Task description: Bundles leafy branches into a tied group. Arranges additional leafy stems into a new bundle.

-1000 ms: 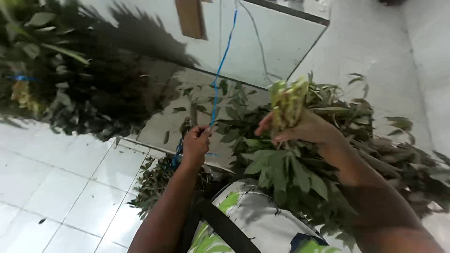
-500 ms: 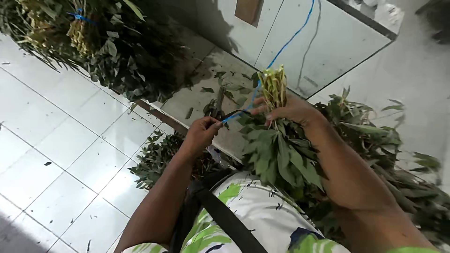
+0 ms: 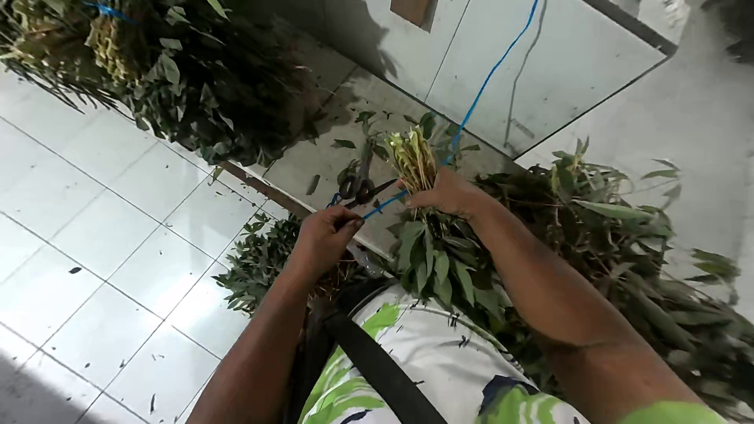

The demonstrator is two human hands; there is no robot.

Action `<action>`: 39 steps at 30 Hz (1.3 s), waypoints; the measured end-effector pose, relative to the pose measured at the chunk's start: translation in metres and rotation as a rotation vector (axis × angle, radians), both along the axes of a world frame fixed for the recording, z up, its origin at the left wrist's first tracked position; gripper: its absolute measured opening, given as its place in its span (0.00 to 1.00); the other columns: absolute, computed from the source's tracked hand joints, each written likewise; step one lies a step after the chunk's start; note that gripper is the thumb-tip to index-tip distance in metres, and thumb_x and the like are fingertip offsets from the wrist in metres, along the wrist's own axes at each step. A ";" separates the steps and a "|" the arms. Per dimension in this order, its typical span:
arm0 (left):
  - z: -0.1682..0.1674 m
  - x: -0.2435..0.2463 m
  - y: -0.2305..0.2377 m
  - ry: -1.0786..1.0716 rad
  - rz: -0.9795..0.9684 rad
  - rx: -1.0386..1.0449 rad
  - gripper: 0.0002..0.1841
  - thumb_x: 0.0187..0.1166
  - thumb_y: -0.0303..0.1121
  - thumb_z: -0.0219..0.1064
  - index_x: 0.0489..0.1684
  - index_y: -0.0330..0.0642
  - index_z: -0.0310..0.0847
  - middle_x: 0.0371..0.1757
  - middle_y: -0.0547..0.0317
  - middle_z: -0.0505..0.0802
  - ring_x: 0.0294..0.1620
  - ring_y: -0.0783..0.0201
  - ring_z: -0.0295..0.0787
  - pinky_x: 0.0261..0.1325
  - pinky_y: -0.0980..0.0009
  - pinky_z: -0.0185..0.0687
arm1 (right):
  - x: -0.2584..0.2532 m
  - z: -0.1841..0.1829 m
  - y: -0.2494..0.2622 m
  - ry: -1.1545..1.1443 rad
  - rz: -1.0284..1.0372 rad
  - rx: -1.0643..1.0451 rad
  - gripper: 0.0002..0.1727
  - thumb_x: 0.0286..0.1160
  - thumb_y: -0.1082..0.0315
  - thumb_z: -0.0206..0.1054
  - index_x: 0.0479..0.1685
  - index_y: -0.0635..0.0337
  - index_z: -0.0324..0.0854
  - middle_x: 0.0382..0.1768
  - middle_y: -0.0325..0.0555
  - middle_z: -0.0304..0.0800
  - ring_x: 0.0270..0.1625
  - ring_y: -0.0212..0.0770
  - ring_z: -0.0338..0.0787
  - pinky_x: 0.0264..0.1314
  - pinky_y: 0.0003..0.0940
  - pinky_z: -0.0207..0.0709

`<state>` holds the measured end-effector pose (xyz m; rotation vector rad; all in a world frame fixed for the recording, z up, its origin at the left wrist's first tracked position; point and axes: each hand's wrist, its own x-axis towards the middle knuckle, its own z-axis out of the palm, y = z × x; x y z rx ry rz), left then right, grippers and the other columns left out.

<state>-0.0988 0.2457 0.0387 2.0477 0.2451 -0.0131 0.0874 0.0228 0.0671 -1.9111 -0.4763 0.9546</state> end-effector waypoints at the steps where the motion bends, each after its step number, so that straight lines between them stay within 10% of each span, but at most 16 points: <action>1: 0.002 -0.006 0.003 -0.004 0.015 0.048 0.05 0.83 0.38 0.70 0.44 0.50 0.91 0.35 0.68 0.93 0.33 0.72 0.89 0.40 0.64 0.89 | 0.002 -0.003 0.004 -0.049 -0.025 -0.049 0.28 0.56 0.68 0.84 0.61 0.59 0.85 0.47 0.52 0.94 0.44 0.47 0.95 0.51 0.51 0.91; 15: 0.057 -0.054 0.009 -0.184 -0.317 0.478 0.06 0.82 0.38 0.65 0.44 0.53 0.89 0.48 0.63 0.88 0.45 0.65 0.88 0.45 0.61 0.90 | -0.004 0.014 0.021 -0.421 -0.038 -0.613 0.33 0.58 0.56 0.82 0.66 0.59 0.79 0.49 0.59 0.90 0.53 0.60 0.91 0.52 0.68 0.83; 20: 0.127 0.003 -0.029 -0.563 -0.560 0.564 0.08 0.85 0.31 0.60 0.45 0.48 0.87 0.46 0.57 0.89 0.48 0.58 0.89 0.48 0.58 0.88 | -0.036 0.003 0.019 -0.519 0.158 -0.573 0.28 0.71 0.53 0.76 0.66 0.59 0.82 0.54 0.59 0.90 0.57 0.60 0.91 0.58 0.66 0.83; 24: 0.152 0.091 -0.038 -0.566 -0.537 0.581 0.11 0.89 0.33 0.57 0.47 0.42 0.87 0.43 0.52 0.88 0.44 0.53 0.89 0.44 0.54 0.86 | -0.071 0.010 0.014 -0.570 0.350 -0.455 0.24 0.62 0.63 0.81 0.61 0.50 0.86 0.51 0.50 0.93 0.54 0.53 0.92 0.56 0.62 0.85; 29: 0.038 0.169 -0.008 -0.438 -0.469 0.290 0.11 0.87 0.34 0.62 0.48 0.35 0.86 0.45 0.49 0.90 0.46 0.57 0.89 0.56 0.56 0.86 | -0.082 0.051 -0.013 -0.447 0.166 -0.446 0.28 0.64 0.58 0.81 0.66 0.52 0.82 0.49 0.48 0.92 0.48 0.48 0.93 0.50 0.56 0.88; 34: -0.050 0.094 -0.046 -0.061 -0.389 -0.074 0.11 0.88 0.34 0.61 0.49 0.36 0.86 0.37 0.51 0.91 0.34 0.59 0.89 0.43 0.56 0.89 | -0.055 0.039 -0.044 -0.398 -0.224 -0.468 0.29 0.60 0.56 0.82 0.63 0.54 0.83 0.44 0.51 0.93 0.44 0.51 0.94 0.45 0.60 0.87; 39: -0.037 0.041 -0.063 -0.121 -0.457 -0.153 0.09 0.87 0.34 0.64 0.41 0.40 0.86 0.39 0.59 0.89 0.34 0.67 0.85 0.41 0.67 0.86 | -0.025 -0.002 -0.034 -0.306 -0.136 -0.641 0.33 0.64 0.59 0.79 0.70 0.62 0.78 0.53 0.60 0.90 0.56 0.60 0.91 0.56 0.66 0.84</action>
